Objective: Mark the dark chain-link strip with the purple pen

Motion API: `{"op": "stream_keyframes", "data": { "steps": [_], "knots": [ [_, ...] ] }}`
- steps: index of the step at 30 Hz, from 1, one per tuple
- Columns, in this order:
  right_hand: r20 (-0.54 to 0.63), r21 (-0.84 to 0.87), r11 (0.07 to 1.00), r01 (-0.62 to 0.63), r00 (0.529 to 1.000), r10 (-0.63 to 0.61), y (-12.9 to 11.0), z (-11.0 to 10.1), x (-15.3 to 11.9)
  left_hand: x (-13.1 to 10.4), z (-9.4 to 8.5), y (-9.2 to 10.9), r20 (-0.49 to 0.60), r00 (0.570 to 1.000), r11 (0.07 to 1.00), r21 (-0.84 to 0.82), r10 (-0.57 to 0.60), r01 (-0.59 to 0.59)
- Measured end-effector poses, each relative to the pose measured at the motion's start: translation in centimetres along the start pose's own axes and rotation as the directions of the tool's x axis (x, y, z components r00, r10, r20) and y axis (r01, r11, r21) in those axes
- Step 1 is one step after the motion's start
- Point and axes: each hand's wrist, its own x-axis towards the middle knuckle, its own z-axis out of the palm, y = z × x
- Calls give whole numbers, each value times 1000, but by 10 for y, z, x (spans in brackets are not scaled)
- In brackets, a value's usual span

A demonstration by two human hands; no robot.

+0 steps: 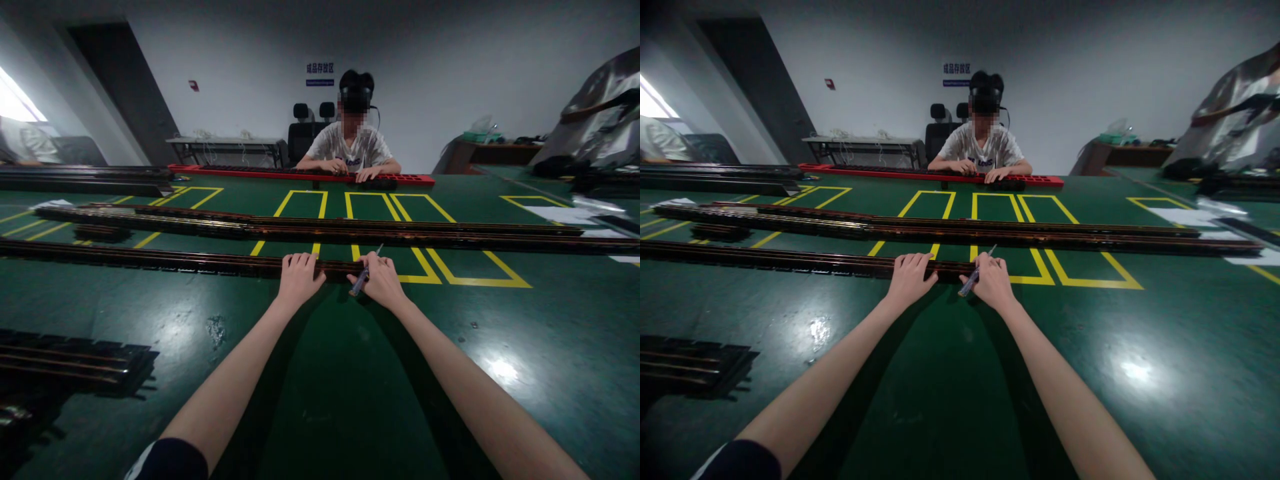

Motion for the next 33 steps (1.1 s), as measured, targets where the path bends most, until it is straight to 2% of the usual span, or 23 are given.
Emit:
{"op": "stream_keyframes", "data": {
  "steps": [11,15,19,24,33],
  "knots": [
    [-130,-138,990,-26,991,8,-3,-1,0,0,0,-2,29,999,997,-58,44,-42],
    [-177,-104,994,-18,984,0,5,1,-1,-1,0,-2,31,999,998,-49,32,-30],
    [-165,-45,999,4,986,-11,12,2,-2,-1,2,-3,32,999,999,-34,13,-12],
    [-168,-5,999,45,985,-46,8,0,-3,-1,3,-3,27,1000,999,-54,9,-7],
    [-162,-72,997,-6,987,-5,7,5,-1,-2,1,-2,15,1000,999,-42,-10,11]
  ]
}}
